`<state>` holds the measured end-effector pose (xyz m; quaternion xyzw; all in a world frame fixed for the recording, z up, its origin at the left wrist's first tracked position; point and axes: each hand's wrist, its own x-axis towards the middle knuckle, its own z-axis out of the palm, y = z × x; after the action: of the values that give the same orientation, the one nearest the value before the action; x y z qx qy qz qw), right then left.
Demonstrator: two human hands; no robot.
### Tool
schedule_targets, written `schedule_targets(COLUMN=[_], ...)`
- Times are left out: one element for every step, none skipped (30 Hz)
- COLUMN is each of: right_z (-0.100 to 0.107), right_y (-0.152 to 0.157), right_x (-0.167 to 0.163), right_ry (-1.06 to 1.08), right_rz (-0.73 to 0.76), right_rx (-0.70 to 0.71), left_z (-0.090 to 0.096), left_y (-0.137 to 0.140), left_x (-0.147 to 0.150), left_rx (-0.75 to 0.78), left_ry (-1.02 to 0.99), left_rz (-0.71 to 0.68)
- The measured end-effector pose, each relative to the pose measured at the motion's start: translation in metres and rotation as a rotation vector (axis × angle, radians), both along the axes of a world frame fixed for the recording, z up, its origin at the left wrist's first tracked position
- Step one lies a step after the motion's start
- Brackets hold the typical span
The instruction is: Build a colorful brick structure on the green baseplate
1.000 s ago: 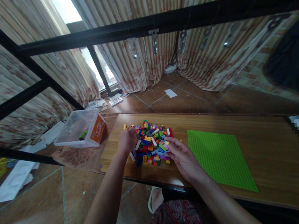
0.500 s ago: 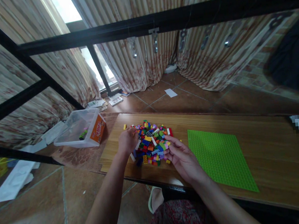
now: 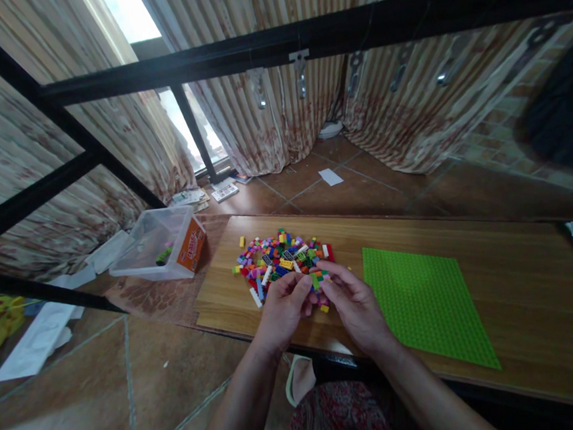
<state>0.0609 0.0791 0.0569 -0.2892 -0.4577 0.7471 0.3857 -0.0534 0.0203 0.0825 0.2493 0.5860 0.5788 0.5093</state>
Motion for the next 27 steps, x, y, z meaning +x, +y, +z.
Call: schedule_targets(right_z=[0.000,0.000,-0.001,-0.001,-0.001,-0.002,-0.002,-0.002,-0.003,-0.003,-0.004,-0.005,-0.005,-0.006,-0.007,-0.007,-0.008,-0.008,-0.008,-0.009,-0.009,-0.009,-0.009,-0.009,-0.009,-0.009,-0.010], right_y=[0.000,0.001,0.001,0.002,0.003,0.003,0.004,0.004,0.004,0.003,0.003,0.003,0.002,0.002,0.002,0.002,0.002,0.002,0.003,0.003,0.004,0.004,0.005,0.005,0.006,0.006,0.005], right_x=[0.000,0.000,0.000,0.000,0.001,0.002,0.003,0.004,0.005,0.005,0.005,0.005,0.004,0.003,0.002,0.001,0.000,-0.001,-0.001,-0.001,0.000,0.000,0.000,0.000,0.000,0.000,-0.001], right_ry=[0.019,0.045,0.077,0.109,0.135,0.149,0.151,0.141,0.124,0.103,0.079,0.054,0.032,0.013,-0.005,-0.023,-0.040,-0.056,-0.071,-0.083,-0.091,-0.096,-0.102,-0.110,-0.120,-0.129,-0.137], right_rz=[-0.001,-0.007,-0.016,-0.022,-0.024,-0.020,-0.012,-0.004,-0.001,-0.004,-0.015,-0.027,-0.037,-0.044,-0.047,-0.048,-0.053,-0.059,-0.067,-0.075,-0.082,-0.088,-0.093,-0.100,-0.110,-0.119,-0.132], right_rx=[-0.027,-0.061,-0.100,-0.141,-0.177,-0.200,-0.209,-0.206,-0.195,-0.181,-0.169,-0.158,-0.152,-0.149,-0.149,-0.147,-0.142,-0.133,-0.122,-0.111,-0.103,-0.097,-0.092,-0.085,-0.075,-0.063,-0.049], left_z=[0.001,0.001,0.001,0.000,-0.002,-0.004,-0.007,-0.011,-0.014,-0.018,-0.021,-0.024,-0.026,-0.027,-0.028,-0.029,-0.029,-0.029,-0.029,-0.029,-0.028,-0.028,-0.027,-0.026,-0.025,-0.024,-0.023], left_y=[-0.001,-0.001,-0.002,-0.003,-0.004,-0.005,-0.006,-0.006,-0.005,-0.004,-0.003,0.000,0.002,0.005,0.007,0.010,0.013,0.015,0.017,0.018,0.018,0.018,0.017,0.016,0.014,0.012,0.009], left_x=[0.000,-0.001,-0.001,-0.002,-0.003,-0.004,-0.007,-0.010,-0.016,-0.022,-0.031,-0.040,-0.049,-0.059,-0.068,-0.077,-0.084,-0.089,-0.093,-0.096,-0.096,-0.094,-0.090,-0.083,-0.074,-0.063,-0.050], left_rx=[0.003,0.006,0.010,0.014,0.015,0.011,0.004,-0.004,-0.009,-0.014,-0.018,-0.028,-0.059,-0.122,-0.193,-0.260,-0.318,-0.363,-0.396,-0.418,-0.429,-0.428,-0.408,-0.362,-0.297,-0.217,-0.124], left_ry=[-0.025,-0.048,-0.068,-0.079,-0.076,-0.053,-0.011,0.048,0.126,0.225,0.339,0.475,0.615,0.747,0.869,0.979,1.074,1.151,1.212,1.256,1.280,1.281,1.259,1.215,1.151,1.075,0.997], left_rz=[-0.001,-0.003,-0.007,-0.005,-0.001,0.007,0.024,0.050,0.087,0.127,0.165,0.211,0.212,0.233,0.237,0.224,0.210,0.187,0.166,0.158,0.164,0.181,0.205,0.228,0.235,0.228,0.194])
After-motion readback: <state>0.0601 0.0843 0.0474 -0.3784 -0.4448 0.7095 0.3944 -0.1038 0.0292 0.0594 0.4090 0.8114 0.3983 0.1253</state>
